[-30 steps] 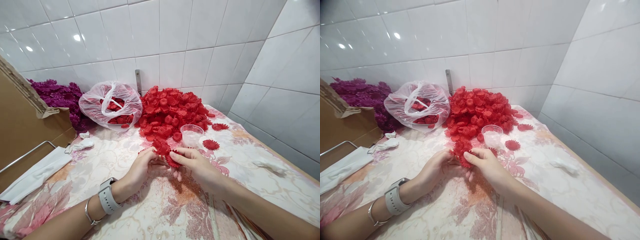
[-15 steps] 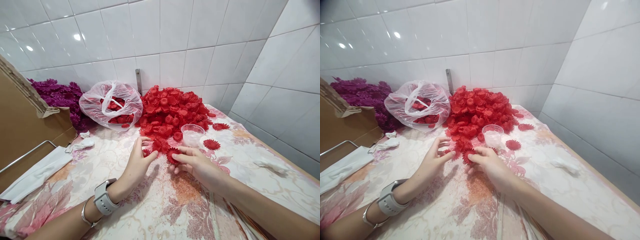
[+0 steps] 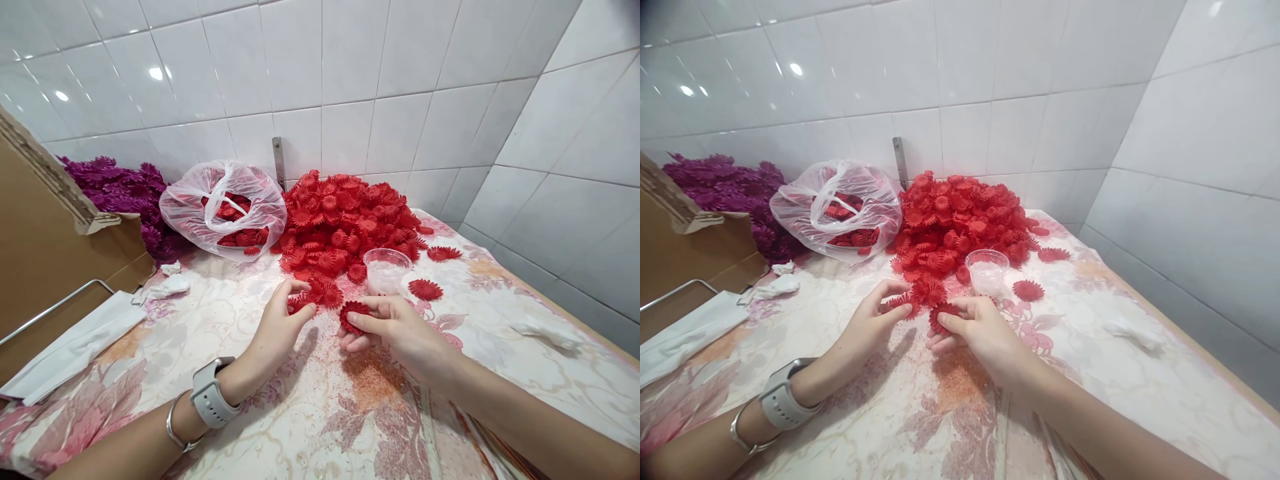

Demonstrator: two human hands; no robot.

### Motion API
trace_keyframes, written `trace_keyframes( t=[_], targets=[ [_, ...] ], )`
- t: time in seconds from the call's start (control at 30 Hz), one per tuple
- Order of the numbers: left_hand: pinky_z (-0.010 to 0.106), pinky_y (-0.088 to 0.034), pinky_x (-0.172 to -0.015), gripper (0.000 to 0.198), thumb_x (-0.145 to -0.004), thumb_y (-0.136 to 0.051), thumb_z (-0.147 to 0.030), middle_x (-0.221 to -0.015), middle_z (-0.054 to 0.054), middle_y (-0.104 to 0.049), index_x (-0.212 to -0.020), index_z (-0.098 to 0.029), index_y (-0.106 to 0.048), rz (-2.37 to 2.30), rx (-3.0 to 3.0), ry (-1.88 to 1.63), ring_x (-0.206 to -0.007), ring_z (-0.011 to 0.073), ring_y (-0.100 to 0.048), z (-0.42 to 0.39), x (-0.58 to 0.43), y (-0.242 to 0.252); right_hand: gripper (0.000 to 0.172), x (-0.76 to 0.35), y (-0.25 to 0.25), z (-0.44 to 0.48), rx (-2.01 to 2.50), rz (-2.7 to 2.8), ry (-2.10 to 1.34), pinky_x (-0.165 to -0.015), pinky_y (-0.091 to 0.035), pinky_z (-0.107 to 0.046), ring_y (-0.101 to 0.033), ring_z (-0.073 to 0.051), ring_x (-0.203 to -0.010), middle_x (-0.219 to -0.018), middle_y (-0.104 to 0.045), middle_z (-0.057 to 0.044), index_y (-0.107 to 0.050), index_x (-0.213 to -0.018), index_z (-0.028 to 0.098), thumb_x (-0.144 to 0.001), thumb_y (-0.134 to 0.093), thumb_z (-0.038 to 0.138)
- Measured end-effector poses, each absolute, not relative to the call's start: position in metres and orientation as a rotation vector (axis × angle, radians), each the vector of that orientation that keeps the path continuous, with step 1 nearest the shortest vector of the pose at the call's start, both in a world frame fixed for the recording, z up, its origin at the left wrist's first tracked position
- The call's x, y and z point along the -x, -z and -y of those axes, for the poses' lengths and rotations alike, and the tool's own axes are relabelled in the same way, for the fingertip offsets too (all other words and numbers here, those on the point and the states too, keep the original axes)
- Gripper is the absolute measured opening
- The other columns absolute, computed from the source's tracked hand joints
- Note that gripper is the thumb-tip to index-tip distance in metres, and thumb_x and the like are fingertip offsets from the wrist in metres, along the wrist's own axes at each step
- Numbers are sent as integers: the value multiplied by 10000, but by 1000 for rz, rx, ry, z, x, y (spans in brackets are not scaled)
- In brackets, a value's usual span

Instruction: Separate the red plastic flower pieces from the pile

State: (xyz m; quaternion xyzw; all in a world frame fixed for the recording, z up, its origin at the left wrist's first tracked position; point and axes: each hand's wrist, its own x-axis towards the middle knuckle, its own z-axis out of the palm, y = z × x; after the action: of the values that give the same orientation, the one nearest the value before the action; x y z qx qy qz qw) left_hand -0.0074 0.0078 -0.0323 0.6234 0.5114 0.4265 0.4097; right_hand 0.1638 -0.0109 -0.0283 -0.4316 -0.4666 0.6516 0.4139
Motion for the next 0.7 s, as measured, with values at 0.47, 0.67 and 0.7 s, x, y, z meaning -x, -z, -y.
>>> trace_keyframes(
  t=[0.47, 0.67, 0.7],
  targets=[
    [279, -399, -789, 97, -795, -519, -261, -925, 12, -592, -855, -200, -564, -1201, -1892, -1110, -888, 163, -537, 2, 7, 21, 403, -163, 24, 13, 1122, 1330, -1748, -290, -361, -140, -499, -66, -283, -365, -545, 19, -530, -502, 133, -683, -641, 476],
    [260, -396, -820, 181, -766, -589, -299, -958, 12, -623, -925, -212, -600, -1054, -1948, -1000, -920, 162, -547, 8, 5, 16, 483, -163, 33, 11, 1239, 1347, -1559, -251, -272, -125, -385, -31, -229, -302, -433, 70, -427, -489, 168, -695, -577, 579],
    [258, -405, -811, 210, -748, -612, -300, -961, 14, -629, -938, -212, -606, -1025, -1935, -961, -914, 164, -552, 8, 5, 17, 487, -163, 34, 11, 1239, 1366, -1560, -253, -279, -125, -394, -34, -235, -309, -429, 73, -426, -500, 170, -691, -570, 594]
  ],
)
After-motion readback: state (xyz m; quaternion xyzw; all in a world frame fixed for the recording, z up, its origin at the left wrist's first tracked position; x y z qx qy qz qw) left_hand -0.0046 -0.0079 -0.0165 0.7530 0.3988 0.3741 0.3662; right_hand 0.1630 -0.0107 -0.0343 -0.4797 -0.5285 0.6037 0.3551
